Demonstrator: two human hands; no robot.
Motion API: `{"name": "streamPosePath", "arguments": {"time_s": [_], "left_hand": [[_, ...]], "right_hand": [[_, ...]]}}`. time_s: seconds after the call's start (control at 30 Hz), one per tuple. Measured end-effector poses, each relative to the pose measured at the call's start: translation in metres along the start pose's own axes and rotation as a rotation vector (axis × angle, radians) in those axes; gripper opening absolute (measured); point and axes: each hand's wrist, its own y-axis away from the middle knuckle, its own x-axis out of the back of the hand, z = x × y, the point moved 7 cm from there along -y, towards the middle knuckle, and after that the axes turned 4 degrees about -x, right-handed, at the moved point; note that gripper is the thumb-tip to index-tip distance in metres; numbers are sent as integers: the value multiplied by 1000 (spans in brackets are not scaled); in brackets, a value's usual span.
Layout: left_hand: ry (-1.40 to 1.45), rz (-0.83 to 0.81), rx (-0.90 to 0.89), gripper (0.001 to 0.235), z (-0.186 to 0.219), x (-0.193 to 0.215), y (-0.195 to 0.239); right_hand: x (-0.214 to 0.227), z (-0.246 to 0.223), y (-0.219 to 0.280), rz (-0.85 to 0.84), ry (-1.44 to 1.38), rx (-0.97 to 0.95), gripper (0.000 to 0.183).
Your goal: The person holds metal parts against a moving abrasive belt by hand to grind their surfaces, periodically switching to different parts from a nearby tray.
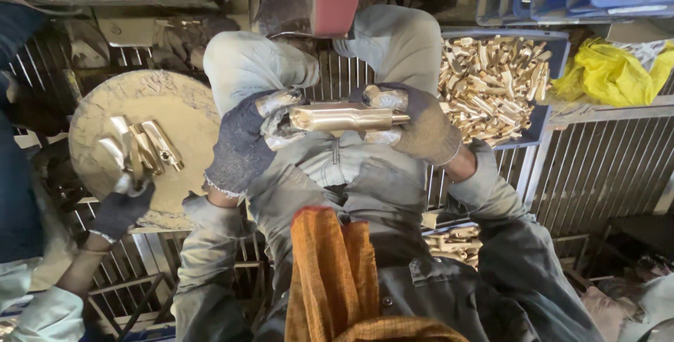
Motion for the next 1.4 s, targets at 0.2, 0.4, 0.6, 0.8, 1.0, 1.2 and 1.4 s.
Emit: {"name": "streamPosePath", "arguments": {"time_s": [0.2,0.4,0.6,0.8,1.0,1.2,1.4], "left_hand": [[168,-33,59,40,-12,-12,-6],[317,-48,262,43,-71,-39,-16],[667,-51,520,42,-113,-64,-39],[389,-85,404,29,-130,-58,-63],[507,-12,472,28,-155,-66,-64],[627,59,524,27,-173,-73,-59],[711,80,555,25,-179,-82,-57]], "right_hand": [[2,14,5,9,-30,-35,65],[-25,80,-10,19,-389,-352,59],[-15,101,-45,117,-72,-224,61],[-7,125,-69,162,-132,-241,64],[-8,115,-84,188,-215,-286,62],[-18,111,-90,160,-455,-379,48],[-15,114,-84,199,-472,-393,47]]}}
